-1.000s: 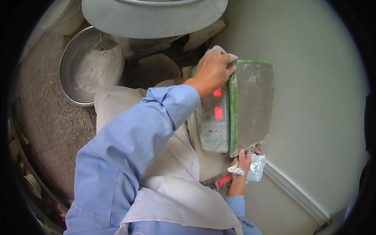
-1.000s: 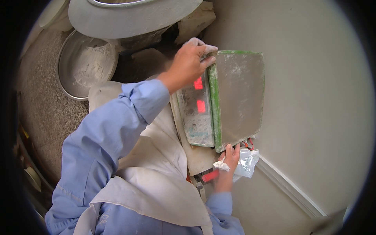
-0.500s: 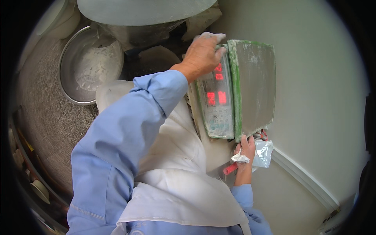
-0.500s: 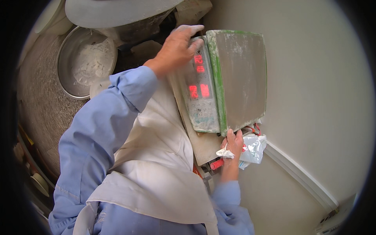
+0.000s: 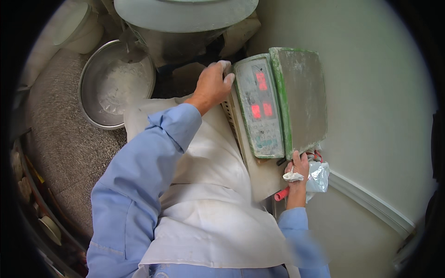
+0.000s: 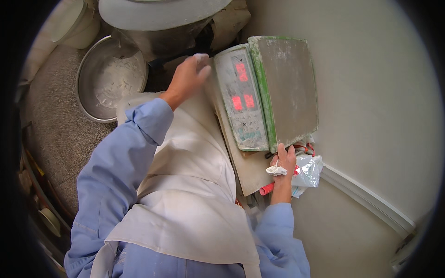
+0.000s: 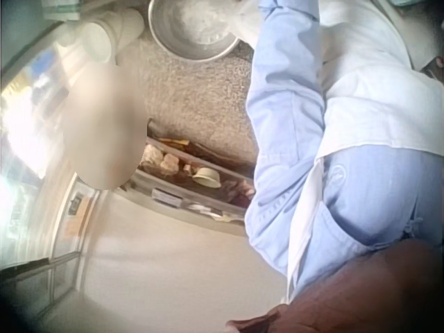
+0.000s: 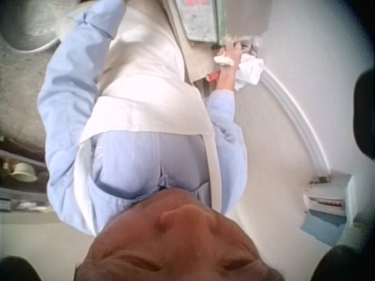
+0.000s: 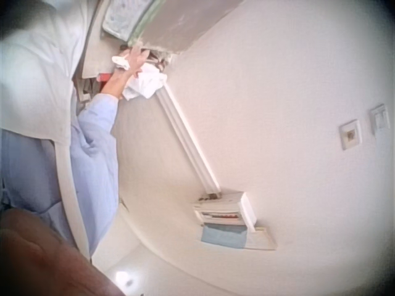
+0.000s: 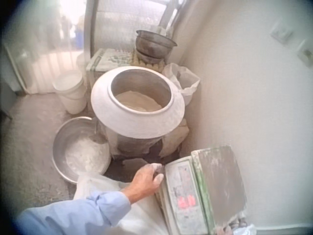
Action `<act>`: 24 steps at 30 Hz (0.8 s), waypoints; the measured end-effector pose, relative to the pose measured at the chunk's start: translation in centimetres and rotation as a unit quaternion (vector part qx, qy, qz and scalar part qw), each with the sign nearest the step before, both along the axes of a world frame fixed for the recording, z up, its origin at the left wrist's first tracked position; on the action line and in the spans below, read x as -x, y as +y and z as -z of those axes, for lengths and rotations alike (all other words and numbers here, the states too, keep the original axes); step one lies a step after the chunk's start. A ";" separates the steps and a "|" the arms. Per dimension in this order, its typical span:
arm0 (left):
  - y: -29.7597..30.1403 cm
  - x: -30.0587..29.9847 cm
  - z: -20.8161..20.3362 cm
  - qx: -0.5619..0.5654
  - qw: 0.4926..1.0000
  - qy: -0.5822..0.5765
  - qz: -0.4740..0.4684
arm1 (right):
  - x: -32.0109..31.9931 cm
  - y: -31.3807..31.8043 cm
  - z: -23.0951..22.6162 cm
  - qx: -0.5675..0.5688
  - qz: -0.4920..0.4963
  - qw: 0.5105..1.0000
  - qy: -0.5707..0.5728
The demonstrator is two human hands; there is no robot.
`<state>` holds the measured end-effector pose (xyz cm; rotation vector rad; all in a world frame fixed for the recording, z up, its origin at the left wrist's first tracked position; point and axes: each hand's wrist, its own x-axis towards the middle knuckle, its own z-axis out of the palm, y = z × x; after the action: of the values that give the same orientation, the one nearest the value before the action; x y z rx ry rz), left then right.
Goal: The person cleans a digital scale by wiping its surface with a cloth and scraping residue with a small scraper. They then press buttons on the scale's control panel.
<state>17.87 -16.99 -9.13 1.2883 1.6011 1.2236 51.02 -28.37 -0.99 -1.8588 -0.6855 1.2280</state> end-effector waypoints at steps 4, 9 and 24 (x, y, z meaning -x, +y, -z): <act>-2.2 0.3 -0.3 0.002 1.000 0.011 -0.007 | -0.5 -0.3 0.6 -0.019 -0.013 1.000 0.013; -4.3 1.0 -0.7 0.059 0.998 0.027 0.021 | -1.9 0.7 -0.6 -0.036 -0.078 0.966 -0.245; -10.4 4.2 -1.7 0.070 0.996 -0.039 -0.044 | 8.3 12.0 -5.3 -0.259 -0.461 0.614 -0.586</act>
<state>13.66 -27.39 -7.39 1.0806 1.6709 1.1773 42.70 -16.41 4.31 -1.5430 -2.6187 -0.0645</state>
